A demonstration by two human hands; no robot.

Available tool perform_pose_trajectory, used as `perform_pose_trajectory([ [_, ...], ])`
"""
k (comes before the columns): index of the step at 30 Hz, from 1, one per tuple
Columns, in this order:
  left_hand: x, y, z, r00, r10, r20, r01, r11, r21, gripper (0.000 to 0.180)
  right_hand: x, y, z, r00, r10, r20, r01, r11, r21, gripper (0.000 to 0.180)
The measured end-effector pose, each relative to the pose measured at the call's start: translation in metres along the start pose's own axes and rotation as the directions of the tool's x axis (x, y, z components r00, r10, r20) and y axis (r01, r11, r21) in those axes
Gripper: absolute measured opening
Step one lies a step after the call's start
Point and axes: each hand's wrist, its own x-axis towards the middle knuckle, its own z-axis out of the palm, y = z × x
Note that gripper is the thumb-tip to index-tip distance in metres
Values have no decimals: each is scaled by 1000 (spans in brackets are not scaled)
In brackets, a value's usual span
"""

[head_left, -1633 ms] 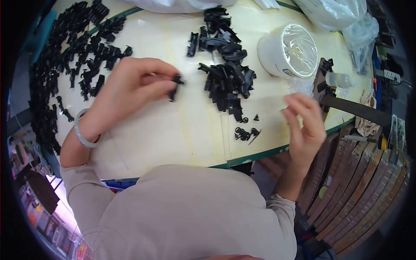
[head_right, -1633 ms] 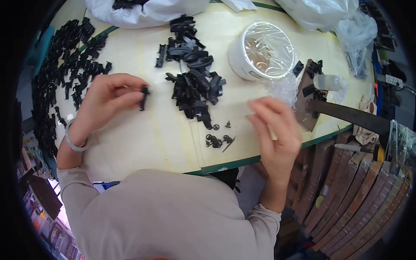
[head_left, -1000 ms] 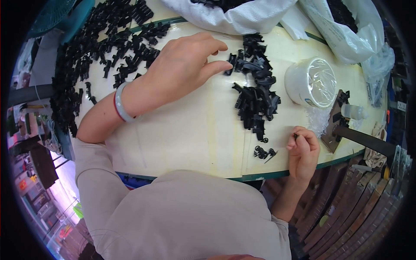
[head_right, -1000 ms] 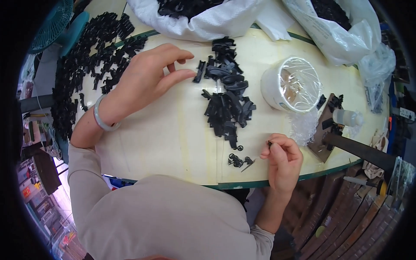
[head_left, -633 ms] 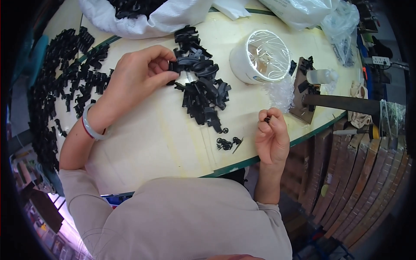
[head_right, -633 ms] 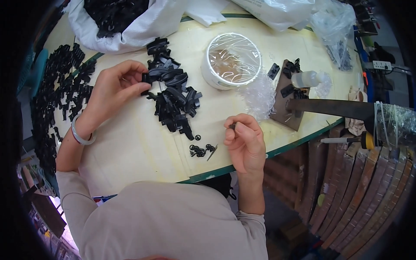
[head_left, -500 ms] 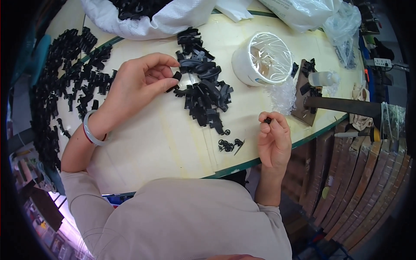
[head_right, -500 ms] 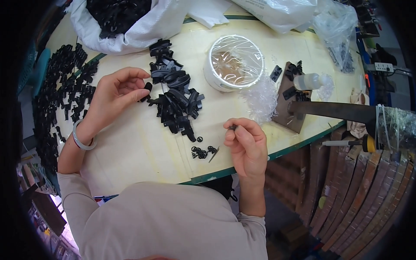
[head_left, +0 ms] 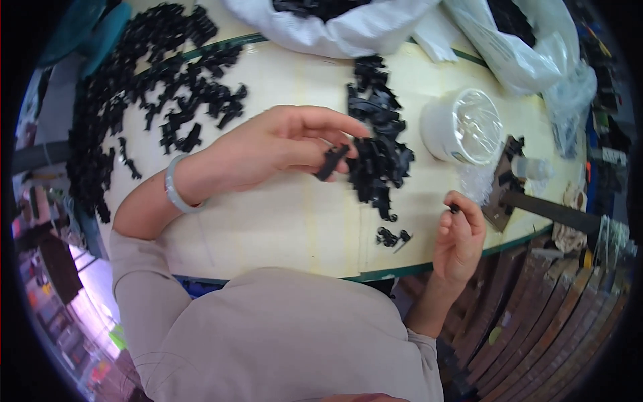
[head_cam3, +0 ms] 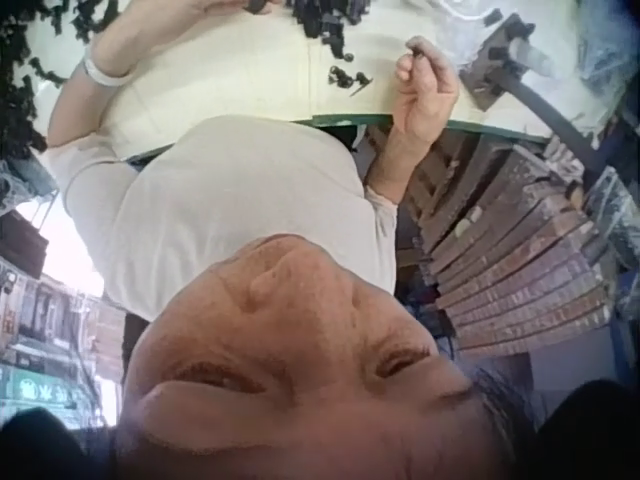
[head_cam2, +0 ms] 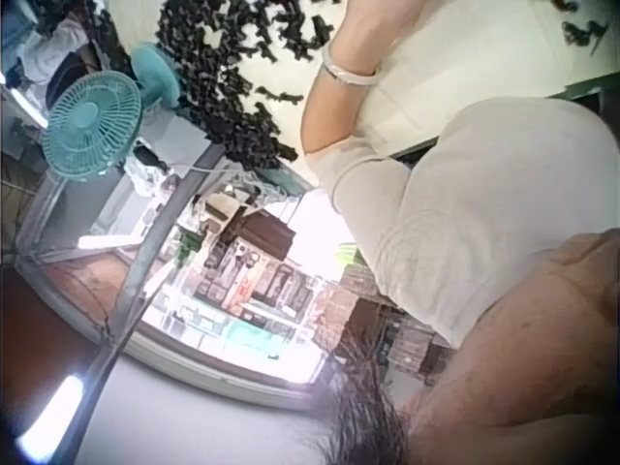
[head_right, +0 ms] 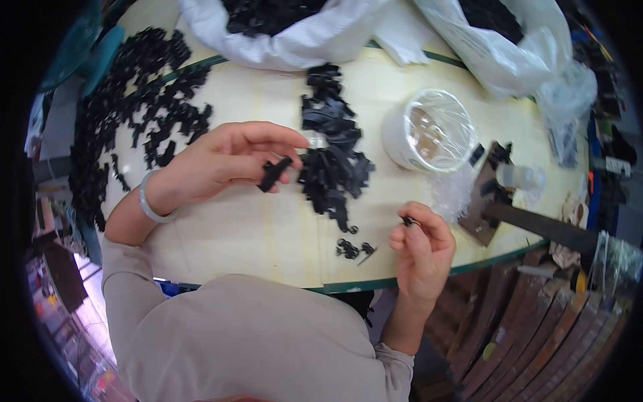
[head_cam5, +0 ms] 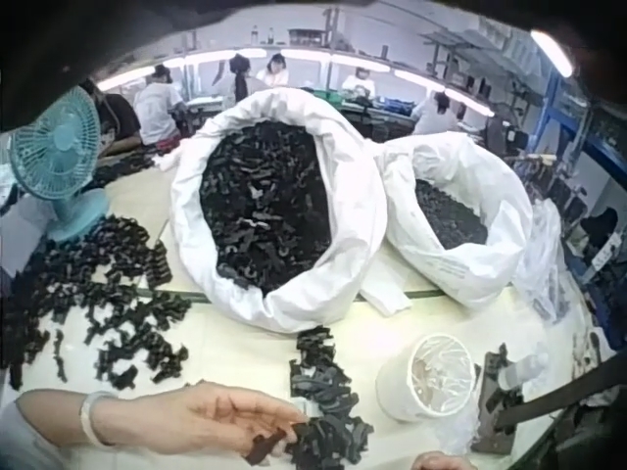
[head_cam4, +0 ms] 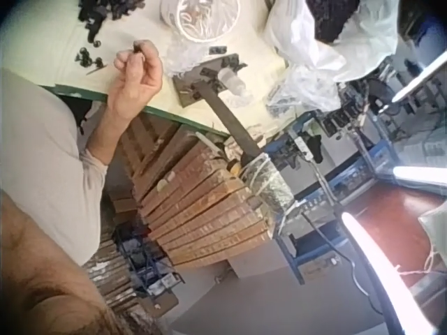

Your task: The person assembles small black plastic components by hand, joining parts together at a workbench.

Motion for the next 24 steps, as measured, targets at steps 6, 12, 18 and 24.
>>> perform_pose_trajectory([
  [6, -1, -5, -11, 996, -29, 84, 32, 999, -32, 29, 2, 3, 0, 998, -57, 18, 57, 998, -24, 21],
  [12, -1, -3, -10, 997, -48, 57, 49, 999, -11, 16, 9, -4, -1, 990, -140, 18, 141, 987, -78, 21],
  [18, -1, 4, -5, 994, -89, 61, 87, 995, 48, 15, 14, -23, -1, 974, -228, 9, 225, 953, -202, 19],
  [24, -5, 1, -3, 998, 26, 59, -36, 984, 173, 14, 41, -59, 22, 848, -478, 230, 440, 392, -808, 19],
])
